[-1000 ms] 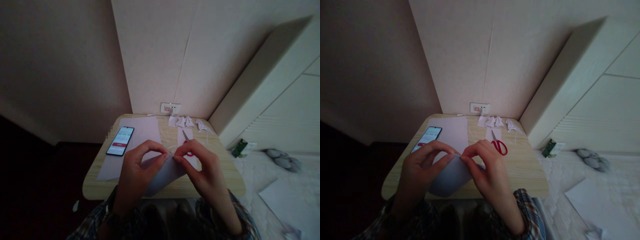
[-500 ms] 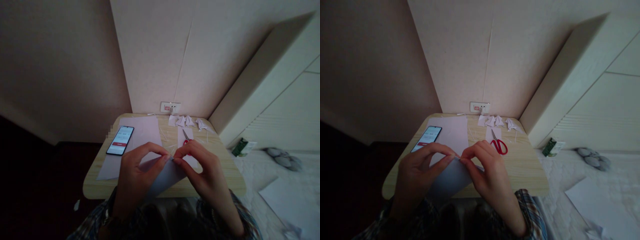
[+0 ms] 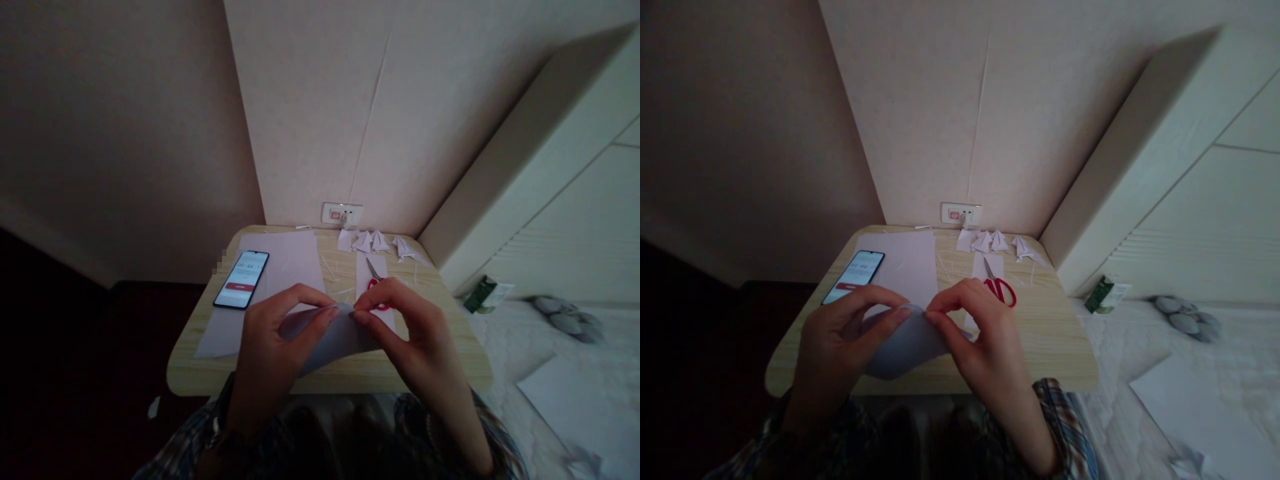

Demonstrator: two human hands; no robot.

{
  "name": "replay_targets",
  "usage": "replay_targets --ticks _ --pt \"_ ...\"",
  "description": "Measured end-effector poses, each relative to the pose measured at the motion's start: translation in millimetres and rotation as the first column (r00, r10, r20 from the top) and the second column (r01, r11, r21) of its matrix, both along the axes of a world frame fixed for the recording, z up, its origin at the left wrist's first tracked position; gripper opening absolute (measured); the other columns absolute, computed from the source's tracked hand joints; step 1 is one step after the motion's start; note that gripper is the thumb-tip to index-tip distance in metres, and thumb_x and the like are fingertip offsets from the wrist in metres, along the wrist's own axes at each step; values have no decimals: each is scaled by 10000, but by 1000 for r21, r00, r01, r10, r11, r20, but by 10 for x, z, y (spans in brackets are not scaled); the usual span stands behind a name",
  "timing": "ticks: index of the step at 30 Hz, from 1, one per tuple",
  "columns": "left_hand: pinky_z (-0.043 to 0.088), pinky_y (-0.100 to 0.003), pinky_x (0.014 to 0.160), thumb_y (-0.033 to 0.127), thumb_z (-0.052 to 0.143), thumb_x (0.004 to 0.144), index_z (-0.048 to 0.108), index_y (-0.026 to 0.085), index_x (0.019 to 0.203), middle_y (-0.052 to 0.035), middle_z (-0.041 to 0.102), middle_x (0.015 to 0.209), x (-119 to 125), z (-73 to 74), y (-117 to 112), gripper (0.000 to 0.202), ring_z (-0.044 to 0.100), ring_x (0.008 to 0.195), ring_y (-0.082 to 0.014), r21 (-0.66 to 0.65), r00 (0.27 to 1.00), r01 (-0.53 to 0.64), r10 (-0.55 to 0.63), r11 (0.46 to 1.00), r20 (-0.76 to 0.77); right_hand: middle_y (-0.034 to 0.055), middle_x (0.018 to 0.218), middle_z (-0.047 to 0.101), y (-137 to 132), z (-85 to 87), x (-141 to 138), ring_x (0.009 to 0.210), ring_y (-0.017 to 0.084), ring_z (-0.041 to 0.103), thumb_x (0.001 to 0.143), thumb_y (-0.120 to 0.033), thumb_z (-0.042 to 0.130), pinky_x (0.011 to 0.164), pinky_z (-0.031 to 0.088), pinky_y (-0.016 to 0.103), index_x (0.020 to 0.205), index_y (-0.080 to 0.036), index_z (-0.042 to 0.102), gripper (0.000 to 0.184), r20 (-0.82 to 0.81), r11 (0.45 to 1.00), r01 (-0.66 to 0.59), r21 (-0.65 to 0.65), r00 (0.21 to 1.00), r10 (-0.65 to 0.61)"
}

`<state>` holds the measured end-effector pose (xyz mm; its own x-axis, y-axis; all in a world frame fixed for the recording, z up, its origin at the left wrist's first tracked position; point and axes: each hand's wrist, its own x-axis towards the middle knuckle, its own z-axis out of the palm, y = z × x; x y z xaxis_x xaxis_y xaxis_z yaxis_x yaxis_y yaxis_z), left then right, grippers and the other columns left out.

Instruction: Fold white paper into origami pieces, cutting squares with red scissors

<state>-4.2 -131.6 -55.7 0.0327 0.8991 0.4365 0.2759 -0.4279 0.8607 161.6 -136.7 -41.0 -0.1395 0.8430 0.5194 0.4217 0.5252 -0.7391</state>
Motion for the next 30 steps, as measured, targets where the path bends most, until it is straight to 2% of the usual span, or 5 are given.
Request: replay_targets --ticks 5,13,23,30 --pt "463 -155 590 143 666 768 678 213 709 71 689 662 3 48 -18 92 618 613 -80 48 996 -11 16 999 -91 -14 728 645 0 20 -45 704 131 580 812 -165 656 637 439 253 778 -194 648 46 -42 999 -39 -18 998 38" --pt "455 -119 606 129 674 756 667 190 694 74 688 648 65 72 -28 88 625 609 -58 105 992 2 12 994 -128 -30 720 634 -13 1 -52 714 114 569 821 -130 641 656 437 244 745 -198 635 102 -97 1000 -5 9 995 6" --pt "460 -126 610 124 675 753 666 194 704 76 683 651 67 81 -17 86 610 592 -61 143 984 -9 35 990 -176 -25 699 625 -37 -6 -79 692 118 566 813 -107 627 637 433 253 740 -186 626 107 -107 999 38 29 994 -35" --pt "468 -142 660 123 638 780 656 208 747 79 697 711 109 80 -31 93 641 670 -71 133 988 -22 41 991 -148 -26 716 627 -44 -34 -63 712 115 564 824 -112 621 656 433 247 741 -187 611 113 -96 993 74 88 993 -65"
